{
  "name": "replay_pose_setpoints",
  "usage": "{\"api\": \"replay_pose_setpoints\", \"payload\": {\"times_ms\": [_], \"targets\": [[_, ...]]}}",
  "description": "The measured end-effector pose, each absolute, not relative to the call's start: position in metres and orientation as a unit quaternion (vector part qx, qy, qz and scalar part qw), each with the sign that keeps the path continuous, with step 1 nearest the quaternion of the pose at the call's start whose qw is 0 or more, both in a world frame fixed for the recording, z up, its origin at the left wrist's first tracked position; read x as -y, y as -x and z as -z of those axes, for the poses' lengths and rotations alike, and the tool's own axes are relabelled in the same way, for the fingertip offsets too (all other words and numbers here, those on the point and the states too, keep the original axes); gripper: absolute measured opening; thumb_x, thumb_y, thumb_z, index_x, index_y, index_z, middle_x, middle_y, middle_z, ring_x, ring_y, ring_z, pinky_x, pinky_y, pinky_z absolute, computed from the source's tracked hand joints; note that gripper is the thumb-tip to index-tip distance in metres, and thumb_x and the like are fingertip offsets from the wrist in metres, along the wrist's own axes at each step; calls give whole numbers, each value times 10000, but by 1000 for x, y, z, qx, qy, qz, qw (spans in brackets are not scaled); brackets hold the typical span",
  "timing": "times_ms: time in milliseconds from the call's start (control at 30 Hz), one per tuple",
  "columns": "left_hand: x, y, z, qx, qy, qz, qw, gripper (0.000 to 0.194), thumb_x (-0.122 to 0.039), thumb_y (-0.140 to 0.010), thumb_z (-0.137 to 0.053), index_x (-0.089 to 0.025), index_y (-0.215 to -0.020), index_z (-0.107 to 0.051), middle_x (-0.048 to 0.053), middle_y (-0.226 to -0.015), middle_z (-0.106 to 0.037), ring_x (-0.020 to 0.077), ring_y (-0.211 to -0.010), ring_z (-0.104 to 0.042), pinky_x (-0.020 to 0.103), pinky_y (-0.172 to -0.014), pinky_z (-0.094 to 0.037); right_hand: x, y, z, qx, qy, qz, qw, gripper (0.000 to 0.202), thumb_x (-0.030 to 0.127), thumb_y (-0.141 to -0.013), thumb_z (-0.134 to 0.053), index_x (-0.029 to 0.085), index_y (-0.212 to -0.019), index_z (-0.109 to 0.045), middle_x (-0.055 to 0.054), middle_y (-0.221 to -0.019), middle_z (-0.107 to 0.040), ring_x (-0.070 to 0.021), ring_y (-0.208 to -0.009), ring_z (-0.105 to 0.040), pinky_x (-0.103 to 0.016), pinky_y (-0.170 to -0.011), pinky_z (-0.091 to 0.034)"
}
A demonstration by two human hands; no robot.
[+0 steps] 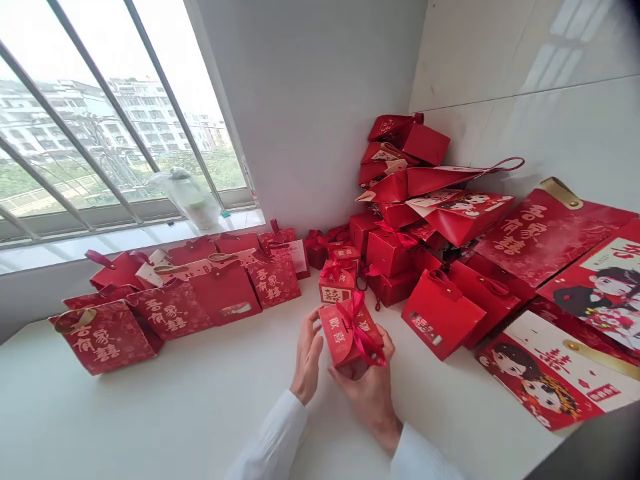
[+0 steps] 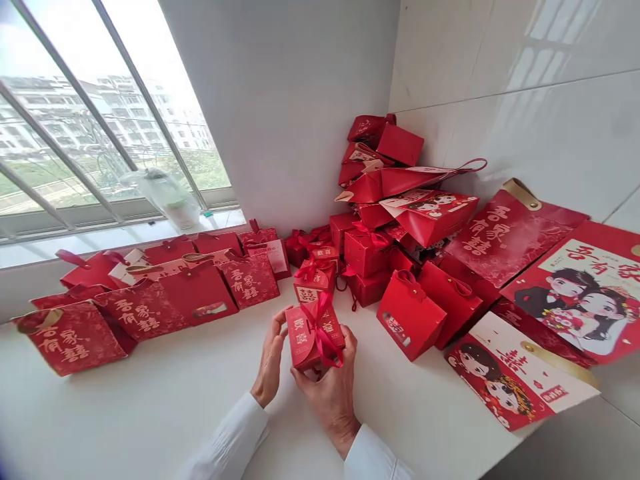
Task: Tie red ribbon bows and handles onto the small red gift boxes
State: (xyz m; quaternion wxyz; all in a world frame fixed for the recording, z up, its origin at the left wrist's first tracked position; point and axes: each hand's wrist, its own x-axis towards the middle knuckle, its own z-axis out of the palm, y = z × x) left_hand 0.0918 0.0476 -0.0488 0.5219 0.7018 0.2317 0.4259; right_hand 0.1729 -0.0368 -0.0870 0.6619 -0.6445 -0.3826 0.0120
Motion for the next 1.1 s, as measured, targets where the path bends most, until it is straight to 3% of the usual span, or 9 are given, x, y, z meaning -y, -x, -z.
{"api": "replay_pose_setpoints", "payload": {"times_ms": [67, 200, 367, 467, 600, 767, 933, 1033, 1100], "targets": [[-54, -73, 49, -261, -681, -456, 509, 536, -594, -898, -319, -209, -1252, -430, 103, -1313, -488, 249, -1193, -492, 357, -981, -412, 26, -159, 85, 406, 620, -61, 669, 944, 273, -595, -775, 218, -1373, -242, -170, -1232, -477, -300, -1036, -585, -434, -763, -543], [-82, -42, 62, -376, -598, -554, 441, 430, -529, -927, -220, -209, -959, -505, 45, -958, -598, 200, -903, -582, 317, -827, -456, -4, -153, 83, 498, 552, -153, 651, 995, 259, -560, -789, 218, -1386, -235, -164, -1263, -462, -294, -1074, -574, -441, -837, -527], [-102, -20, 73, -417, -588, -580, 378, 474, -499, -940, -168, -207, -687, -443, -2, -669, -450, 164, -664, -476, 286, -670, -412, -25, -175, 82, 628, 467, -240, 574, 889, 205, -673, -668, 199, -1428, -197, -156, -1315, -452, -290, -1237, -463, -483, -1013, -398], [-98, -20, 74, -393, -630, -575, 344, 430, -534, -919, -252, -208, -751, -477, 9, -726, -469, 176, -709, -483, 303, -708, -414, -23, -187, 79, 640, 446, -271, 563, 799, 165, -713, -590, 209, -1429, -238, -134, -1291, -492, -277, -1248, -455, -477, -1030, -372], [-90, -25, 75, -313, -723, -574, 224, 424, -563, -892, -317, -205, -1029, -497, 84, -1007, -501, 247, -965, -511, 391, -855, -422, -19, -190, 73, 625, 433, -313, 570, 758, 145, -720, -534, 207, -1430, -273, -118, -1243, -541, -269, -1212, -491, -444, -1013, -393], [-89, -27, 72, -285, -758, -568, 149, 445, -538, -898, -329, -204, -1148, -485, 138, -1206, -463, 300, -1145, -448, 479, -951, -384, -20, -191, 74, 593, 467, -287, 590, 646, 277, -766, -573, 251, -1382, -381, -98, -1267, -524, -276, -1228, -463, -452, -1054, -344], [-87, -28, 67, -214, -800, -549, 112, 361, -459, -909, -323, -210, -1038, -549, 116, -1039, -560, 290, -1060, -474, 475, -913, -400, -24, -196, 80, 526, 477, -248, 659, 388, 433, -839, -516, 238, -1173, -551, -85, -1262, -492, -265, -1204, -454, -400, -1011, -369], [-83, -30, 66, -192, -799, -564, 83, 378, -477, -897, -315, -209, -961, -573, 106, -905, -573, 276, -927, -495, 453, -817, -430, -24, -198, 75, 470, 521, -221, 677, 188, 385, -851, -545, 210, -881, -604, -46, -1042, -563, -208, -1005, -535, -317, -895, -412], [-79, -32, 65, -176, -801, -566, 81, 421, -509, -896, -292, -210, -914, -588, 97, -838, -573, 262, -847, -502, 443, -771, -427, -22, -199, 68, 445, 525, -248, 682, 165, 348, -842, -567, 204, -763, -577, -5, -831, -565, -159, -803, -533, -267, -763, -424]]}}
